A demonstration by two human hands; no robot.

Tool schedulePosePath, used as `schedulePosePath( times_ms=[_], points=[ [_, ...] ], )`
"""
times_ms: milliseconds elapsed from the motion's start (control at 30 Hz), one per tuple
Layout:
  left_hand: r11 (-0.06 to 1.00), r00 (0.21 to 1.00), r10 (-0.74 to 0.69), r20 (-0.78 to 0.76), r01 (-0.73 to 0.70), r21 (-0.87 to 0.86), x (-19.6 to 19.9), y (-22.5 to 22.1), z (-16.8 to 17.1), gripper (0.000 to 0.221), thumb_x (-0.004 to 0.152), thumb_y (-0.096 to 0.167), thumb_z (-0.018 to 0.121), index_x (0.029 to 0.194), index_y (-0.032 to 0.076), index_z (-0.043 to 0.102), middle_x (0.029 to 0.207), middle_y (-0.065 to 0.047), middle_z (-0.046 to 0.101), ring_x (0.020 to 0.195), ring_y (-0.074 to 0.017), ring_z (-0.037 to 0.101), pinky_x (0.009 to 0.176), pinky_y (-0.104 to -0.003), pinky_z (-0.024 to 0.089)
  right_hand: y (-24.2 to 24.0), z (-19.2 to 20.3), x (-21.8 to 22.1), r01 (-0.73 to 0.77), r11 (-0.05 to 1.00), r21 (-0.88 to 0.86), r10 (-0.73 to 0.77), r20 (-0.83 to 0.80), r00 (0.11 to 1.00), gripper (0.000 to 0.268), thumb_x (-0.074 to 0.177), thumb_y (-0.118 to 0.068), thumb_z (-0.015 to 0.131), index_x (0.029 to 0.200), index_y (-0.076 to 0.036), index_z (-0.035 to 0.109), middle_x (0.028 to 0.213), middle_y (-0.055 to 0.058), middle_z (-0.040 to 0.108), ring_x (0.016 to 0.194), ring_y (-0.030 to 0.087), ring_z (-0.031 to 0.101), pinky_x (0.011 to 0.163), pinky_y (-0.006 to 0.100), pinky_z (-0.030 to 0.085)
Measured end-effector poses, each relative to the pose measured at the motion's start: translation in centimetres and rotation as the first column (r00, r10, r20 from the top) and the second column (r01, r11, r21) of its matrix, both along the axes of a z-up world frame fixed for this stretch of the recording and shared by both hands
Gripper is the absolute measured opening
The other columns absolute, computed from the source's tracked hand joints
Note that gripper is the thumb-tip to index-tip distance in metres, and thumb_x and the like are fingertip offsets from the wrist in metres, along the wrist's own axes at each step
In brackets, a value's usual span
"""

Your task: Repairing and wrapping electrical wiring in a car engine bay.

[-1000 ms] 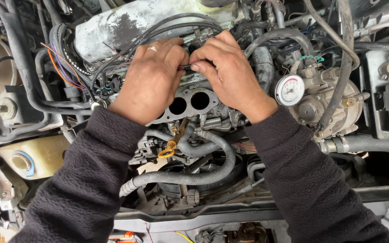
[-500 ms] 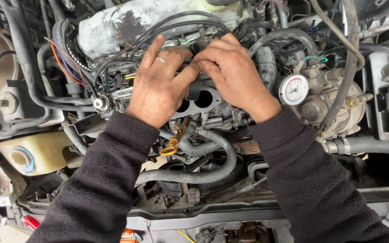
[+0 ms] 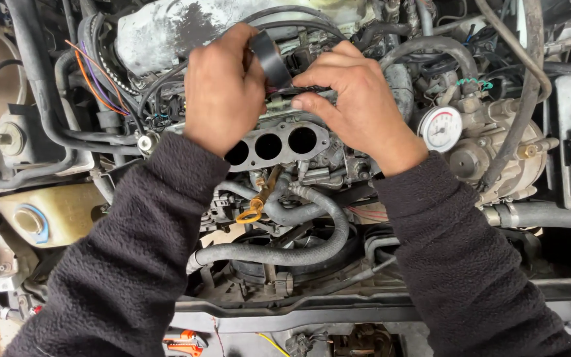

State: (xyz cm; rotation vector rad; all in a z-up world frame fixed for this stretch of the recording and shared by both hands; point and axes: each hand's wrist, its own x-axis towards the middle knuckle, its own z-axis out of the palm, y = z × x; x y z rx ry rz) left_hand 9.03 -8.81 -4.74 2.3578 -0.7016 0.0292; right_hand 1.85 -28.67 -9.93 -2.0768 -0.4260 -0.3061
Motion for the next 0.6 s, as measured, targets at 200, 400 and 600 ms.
schedulePosePath(
  times_ms=[200,400,600],
  points=[
    [0.972,0.984,0.078,-0.158,-0.040,0.232,2.4,-0.2,0.0,0.014,0.089,0.015,0.073,0.093,0.002,0.071,0.078,-0.018,0.073,0.068,-0.0367,0.074,0.068,-0.045,0.060,0.8,0.0,-0.5,0.103,0.993,-0.061,-0.099,0.057,0.993,0.024,0.093,-0.015,0.088,0.108,-0.007,0.071,0.100,0.005,0.072,0.098,0.025,0.063,0.086,0.038,0.052],
    [0.905,0.995,-0.041,0.094,-0.002,0.424,3.2,-0.1,-1.3,0.022,0.087,0.024,0.079,0.090,0.004,0.072,0.078,-0.023,0.070,0.073,-0.0438,0.070,0.069,-0.053,0.056,0.9,0.7,-0.6,0.136,0.979,-0.153,-0.115,0.136,0.984,0.030,0.093,-0.016,0.086,0.118,-0.011,0.070,0.099,-0.001,0.072,0.095,0.021,0.060,0.088,0.039,0.042],
    [0.938,0.981,-0.194,0.022,0.179,0.298,2.7,0.9,0.5,0.018,0.094,0.015,0.073,0.106,0.002,0.067,0.080,-0.022,0.070,0.076,-0.0436,0.069,0.071,-0.053,0.054,0.9,0.0,-0.5,0.148,0.968,-0.201,-0.113,0.175,0.978,0.036,0.096,-0.016,0.084,0.130,-0.010,0.075,0.093,0.001,0.065,0.095,0.022,0.055,0.089,0.038,0.042]
  ],
)
